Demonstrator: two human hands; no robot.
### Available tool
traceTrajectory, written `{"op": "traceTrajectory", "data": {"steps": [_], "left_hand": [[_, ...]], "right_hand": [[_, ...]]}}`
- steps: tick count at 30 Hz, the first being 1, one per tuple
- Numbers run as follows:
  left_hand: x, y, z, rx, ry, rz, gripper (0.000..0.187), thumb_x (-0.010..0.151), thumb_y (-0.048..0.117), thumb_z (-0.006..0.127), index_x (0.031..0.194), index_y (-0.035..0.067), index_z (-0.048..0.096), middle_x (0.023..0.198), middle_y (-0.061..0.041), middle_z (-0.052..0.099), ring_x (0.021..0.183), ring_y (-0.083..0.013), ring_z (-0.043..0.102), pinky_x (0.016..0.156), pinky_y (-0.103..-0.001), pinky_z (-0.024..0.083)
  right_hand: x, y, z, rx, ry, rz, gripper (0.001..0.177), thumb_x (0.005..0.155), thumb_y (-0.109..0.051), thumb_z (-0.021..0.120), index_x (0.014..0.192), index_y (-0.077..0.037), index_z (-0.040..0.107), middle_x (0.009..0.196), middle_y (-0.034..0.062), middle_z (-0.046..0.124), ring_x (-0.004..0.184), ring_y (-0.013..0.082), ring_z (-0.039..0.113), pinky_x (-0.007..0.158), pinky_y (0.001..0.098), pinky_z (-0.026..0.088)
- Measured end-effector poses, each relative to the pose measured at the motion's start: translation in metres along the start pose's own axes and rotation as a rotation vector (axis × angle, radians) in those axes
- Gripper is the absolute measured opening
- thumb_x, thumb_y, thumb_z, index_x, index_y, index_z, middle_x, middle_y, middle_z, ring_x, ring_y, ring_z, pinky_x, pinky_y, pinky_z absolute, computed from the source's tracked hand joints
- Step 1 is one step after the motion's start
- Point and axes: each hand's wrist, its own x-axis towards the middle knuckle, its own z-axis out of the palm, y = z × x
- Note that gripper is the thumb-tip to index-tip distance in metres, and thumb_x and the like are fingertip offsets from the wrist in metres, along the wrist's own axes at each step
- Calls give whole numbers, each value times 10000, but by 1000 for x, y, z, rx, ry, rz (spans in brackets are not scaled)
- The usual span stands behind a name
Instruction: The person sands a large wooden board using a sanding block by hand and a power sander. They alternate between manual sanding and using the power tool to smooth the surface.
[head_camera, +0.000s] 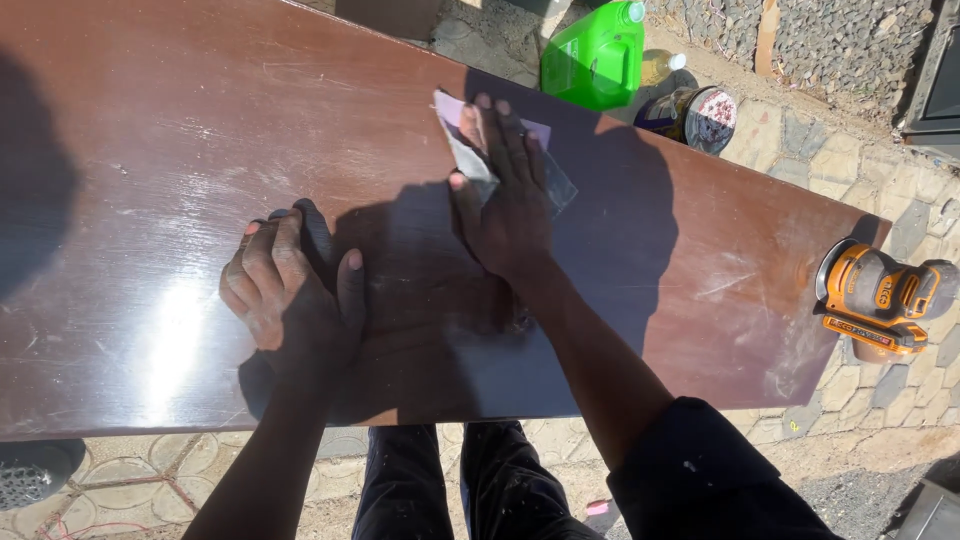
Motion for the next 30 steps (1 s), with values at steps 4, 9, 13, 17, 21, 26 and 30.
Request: {"op": "traceTrajectory", "data": {"steps": [4, 9, 13, 17, 21, 26, 30], "left_hand": [[-3, -2, 3, 17, -84, -31, 661, 1092, 519, 511, 1395, -65, 570, 1338, -267, 549, 1280, -465, 517, 1095, -624, 357], [-4, -2, 1, 0, -92, -34, 668, 1087, 528, 515, 1419, -51, 557, 1355, -255, 534, 1298, -460, 506, 1109, -622, 347], [-3, 1, 3, 15, -13, -22, 503, 1102, 418, 580, 1328, -25, 664, 1294, -230, 585, 1241, -438, 550, 1018, -589, 405], [9, 2, 11, 48, -37, -38, 404, 1038, 314, 690, 1304, 11, 680, 1269, -251, 559, 1035, -446, 508, 920, -564, 405], [44, 14, 29, -68, -191, 41, 251, 1006, 282, 671, 1084, 43, 675, 1150, -159, 530, 988, -393, 429, 705, -534, 427], [82, 33, 79, -270, -228, 239, 162, 1003, 205, 638, 998, 49, 684, 1035, -92, 597, 944, -290, 495, 863, -440, 402], [113, 66, 99, -303, -84, 360, 243, 930, 149, 664, 1154, 61, 702, 1167, -99, 595, 1080, -324, 545, 943, -475, 440]], "right_hand": [[-93, 161, -5, 139, 14, 630, 600, 1137, -382, 311, 1638, -57, 245, 1701, 222, 203, 1581, 431, 152, 1263, 592, 116], [-37, 38, 13, 116, 5, 754, 705, 1101, -502, 218, 1653, -66, 160, 1736, 163, 100, 1622, 350, 66, 1301, 547, 78], [10, -94, -18, -83, -204, 34, 646, 1101, -505, 285, 1638, -147, 311, 1711, 21, 237, 1604, 183, 198, 1345, 406, 138], [-34, 10, -22, 164, -234, -19, 592, 1113, -427, 349, 1644, -169, 306, 1729, 6, 248, 1627, 185, 187, 1340, 408, 139], [-102, 128, -23, 163, -127, 520, 688, 1088, -543, 308, 1645, -142, 269, 1716, 107, 237, 1589, 313, 190, 1262, 532, 143], [-72, 135, -1, 121, 15, 779, 625, 1103, -423, 362, 1575, -15, 355, 1630, 245, 313, 1495, 444, 265, 1213, 556, 221], [-19, 28, 4, 104, -92, 458, 693, 1121, -513, 235, 1650, -74, 150, 1740, 155, 126, 1639, 338, 101, 1352, 485, 108]]}}
